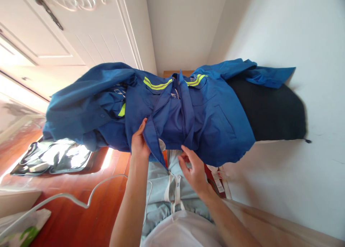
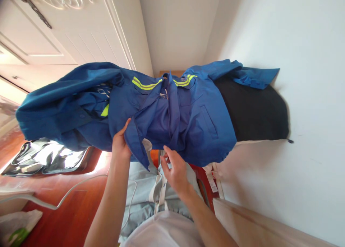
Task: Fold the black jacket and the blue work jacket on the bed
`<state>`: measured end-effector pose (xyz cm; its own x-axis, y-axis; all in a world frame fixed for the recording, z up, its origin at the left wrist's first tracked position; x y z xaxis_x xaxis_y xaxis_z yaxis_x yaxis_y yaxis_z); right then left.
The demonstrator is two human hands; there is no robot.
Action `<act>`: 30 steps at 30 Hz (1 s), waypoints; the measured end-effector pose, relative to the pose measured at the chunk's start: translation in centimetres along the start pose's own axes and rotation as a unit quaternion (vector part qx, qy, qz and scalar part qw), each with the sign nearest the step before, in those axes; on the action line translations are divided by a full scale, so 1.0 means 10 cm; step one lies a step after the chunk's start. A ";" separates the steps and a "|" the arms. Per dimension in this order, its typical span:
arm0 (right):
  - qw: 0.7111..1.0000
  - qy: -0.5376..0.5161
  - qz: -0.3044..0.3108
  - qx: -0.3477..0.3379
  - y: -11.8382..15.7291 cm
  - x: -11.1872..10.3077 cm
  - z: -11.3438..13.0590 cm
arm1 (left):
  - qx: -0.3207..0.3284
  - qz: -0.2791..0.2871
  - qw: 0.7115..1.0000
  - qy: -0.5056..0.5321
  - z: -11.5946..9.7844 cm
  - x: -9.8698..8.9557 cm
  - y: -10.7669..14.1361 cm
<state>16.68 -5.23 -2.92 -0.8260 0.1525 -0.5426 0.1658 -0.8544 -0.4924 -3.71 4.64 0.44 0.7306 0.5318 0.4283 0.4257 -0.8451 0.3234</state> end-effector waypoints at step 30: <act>0.864 -0.384 0.075 0.317 -0.09 -0.85 -0.45 | 0.020 0.165 0.957 -0.238 0.64 -0.02 0.79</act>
<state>25.96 -3.52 -0.93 -0.9750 -0.1502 0.1635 0.1747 -0.9735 0.1474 2.95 -2.52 -2.48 0.9853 0.1582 0.0649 0.1425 -0.9695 0.1995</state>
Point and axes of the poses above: each hand's wrist, its own y-axis away from the middle knuckle, its own x-axis out of the palm, z = x × y, the point moved 1 cm from there along -y, towards the middle knuckle, and after that the axes turned 4 degrees about -x, right-handed, at the moved point
